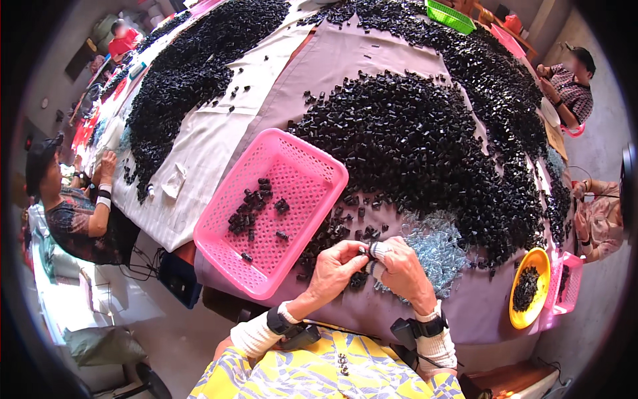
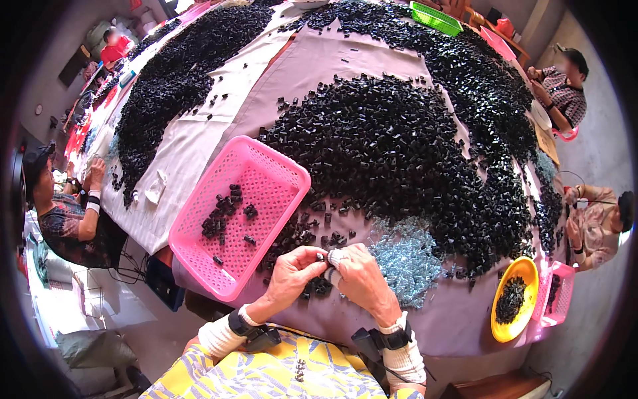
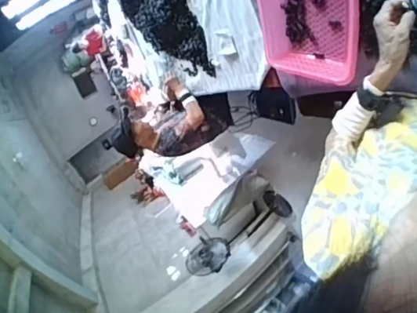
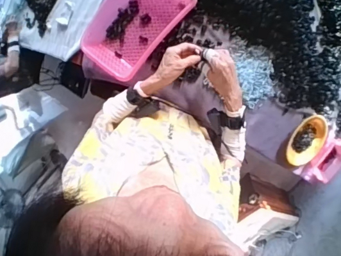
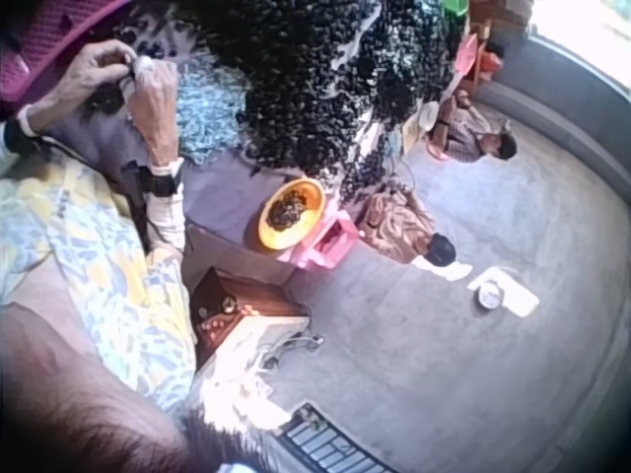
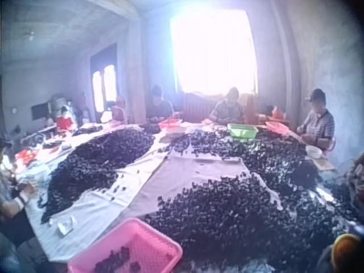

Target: Manually assembling and sorting small black shoe components at a large common workspace.

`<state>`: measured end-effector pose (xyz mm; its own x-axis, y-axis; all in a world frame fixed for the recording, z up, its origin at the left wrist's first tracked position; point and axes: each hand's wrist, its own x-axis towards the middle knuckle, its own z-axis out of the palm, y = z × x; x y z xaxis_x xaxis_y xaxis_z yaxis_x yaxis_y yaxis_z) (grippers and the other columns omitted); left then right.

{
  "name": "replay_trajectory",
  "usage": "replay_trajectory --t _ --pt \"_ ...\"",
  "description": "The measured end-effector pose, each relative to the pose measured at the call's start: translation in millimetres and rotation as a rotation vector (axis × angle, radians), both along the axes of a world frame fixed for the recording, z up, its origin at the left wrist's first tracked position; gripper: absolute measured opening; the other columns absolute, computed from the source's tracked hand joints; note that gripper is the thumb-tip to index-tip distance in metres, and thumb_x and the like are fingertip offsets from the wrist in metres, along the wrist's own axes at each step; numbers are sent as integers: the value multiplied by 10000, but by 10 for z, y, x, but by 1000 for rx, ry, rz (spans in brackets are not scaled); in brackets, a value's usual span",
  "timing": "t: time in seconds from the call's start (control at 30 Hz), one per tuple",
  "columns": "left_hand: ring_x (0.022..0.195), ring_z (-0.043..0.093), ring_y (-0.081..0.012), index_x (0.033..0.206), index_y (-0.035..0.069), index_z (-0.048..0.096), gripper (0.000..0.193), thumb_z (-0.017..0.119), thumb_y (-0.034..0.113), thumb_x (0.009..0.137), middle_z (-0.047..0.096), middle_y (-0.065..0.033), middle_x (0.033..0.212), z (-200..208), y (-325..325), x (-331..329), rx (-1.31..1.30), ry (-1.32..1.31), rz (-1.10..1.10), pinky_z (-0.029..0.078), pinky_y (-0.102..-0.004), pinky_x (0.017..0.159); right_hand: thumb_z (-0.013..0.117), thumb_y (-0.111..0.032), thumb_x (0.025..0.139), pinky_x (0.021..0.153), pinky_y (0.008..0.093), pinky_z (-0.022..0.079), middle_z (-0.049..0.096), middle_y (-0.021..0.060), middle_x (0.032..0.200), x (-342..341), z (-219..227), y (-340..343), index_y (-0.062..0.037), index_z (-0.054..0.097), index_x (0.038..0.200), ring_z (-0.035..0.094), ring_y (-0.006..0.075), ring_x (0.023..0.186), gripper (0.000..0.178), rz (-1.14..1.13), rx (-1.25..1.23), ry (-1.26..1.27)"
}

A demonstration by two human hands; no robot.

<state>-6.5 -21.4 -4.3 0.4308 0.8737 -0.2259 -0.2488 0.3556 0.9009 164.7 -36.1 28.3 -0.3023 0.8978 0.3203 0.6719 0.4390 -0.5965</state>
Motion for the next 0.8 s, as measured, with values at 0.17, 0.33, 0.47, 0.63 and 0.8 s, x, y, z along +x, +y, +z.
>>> replay_trajectory --t 0.17,0.33,0.47,0.63,0.8 --pt "823 585 -57 1079 16 604 224 648 56 863 643 -13 950 43 30 52 -128 -83 -129 479 -196 728 676 -46 648 720 381 455 590 118 783 145 -40 -129 -21 580 850 570 305 779 225 25 -15 -7" --pt "819 602 -63 1030 33 601 199 669 74 847 650 -13 938 -40 122 -22 -172 -114 -198 496 -211 712 687 -58 654 713 386 466 595 118 794 93 22 -58 -16 588 886 575 312 765 256 63 -44 6" --pt "807 658 -152 1014 8 588 170 645 52 860 651 -68 901 71 72 -95 -184 -167 -97 556 -294 732 686 -63 687 692 388 482 615 132 787 103 -72 93 -21 602 937 592 317 749 267 -33 -120 217" --pt "779 669 -168 1009 4 592 147 625 26 867 650 -79 877 292 97 -286 -144 -134 30 568 -295 719 577 -91 777 640 372 470 606 83 704 -106 -292 592 -76 603 872 619 268 698 100 -68 94 -258" --pt "770 674 -180 1014 3 594 158 618 0 858 651 -81 856 378 208 -468 -88 -174 162 576 -317 729 543 -87 784 653 397 440 630 83 716 -332 -592 788 -96 592 827 630 228 692 66 -65 39 -476"
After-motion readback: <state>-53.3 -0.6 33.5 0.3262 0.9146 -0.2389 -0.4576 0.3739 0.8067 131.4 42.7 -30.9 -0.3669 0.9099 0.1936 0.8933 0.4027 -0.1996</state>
